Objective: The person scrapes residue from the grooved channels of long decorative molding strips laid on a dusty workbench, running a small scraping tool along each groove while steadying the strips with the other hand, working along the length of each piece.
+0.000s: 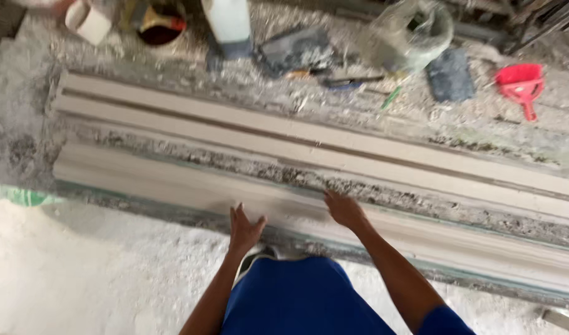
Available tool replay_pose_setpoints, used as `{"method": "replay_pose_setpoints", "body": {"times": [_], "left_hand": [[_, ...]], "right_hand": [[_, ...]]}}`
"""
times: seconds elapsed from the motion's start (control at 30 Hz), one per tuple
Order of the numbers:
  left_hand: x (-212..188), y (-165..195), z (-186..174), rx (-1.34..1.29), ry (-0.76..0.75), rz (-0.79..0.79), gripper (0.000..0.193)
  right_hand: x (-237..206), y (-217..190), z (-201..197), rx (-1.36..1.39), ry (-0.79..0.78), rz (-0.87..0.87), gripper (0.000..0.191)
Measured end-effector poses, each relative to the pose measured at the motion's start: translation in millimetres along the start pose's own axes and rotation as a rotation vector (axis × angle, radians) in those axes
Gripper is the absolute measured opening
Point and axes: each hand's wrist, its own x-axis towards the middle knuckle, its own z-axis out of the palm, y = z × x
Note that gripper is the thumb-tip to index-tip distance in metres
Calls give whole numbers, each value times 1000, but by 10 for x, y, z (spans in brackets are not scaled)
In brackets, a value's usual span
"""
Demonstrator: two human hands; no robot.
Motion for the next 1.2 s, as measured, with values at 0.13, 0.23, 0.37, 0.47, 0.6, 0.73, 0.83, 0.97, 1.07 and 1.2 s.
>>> {"method": "replay_pose_setpoints", "body": {"times": [0.13,0.23,0.37,0.47,0.6,0.73,0.83,0.97,1.07,1.2], "left_hand": [[87,48,209,39,-158,-66,129],[136,88,192,28,-242,-130,137],[151,151,81,17,-291,-192,143],[142,139,29,19,-305,-175,143],[142,46,1,-13,-312,-159,137],[177,13,-47,-81,-354,-128,130],[188,-3,-199,-167,-433,-112,125],[228,-138,-619,-323,-579,-62,118],[312,-353,-1080,-382,-605,-100,109],[715,-659,-1776,-491,-549,-63,96]], "right_hand": [[-1193,1030,251,327,-224,438,48],[-1877,1754,182,306,-411,565,54],[-2160,2241,-85,247,-518,527,62],[-1851,2163,-191,250,-578,477,62],[-885,1587,-172,211,-614,302,61],[221,802,-326,213,-457,37,55],[1050,57,-605,226,-508,72,57],[2104,-948,-1022,131,-488,-4,54],[2854,-1705,-1269,211,-316,-167,52],[3692,-2741,-1543,266,-324,-28,43]]}}
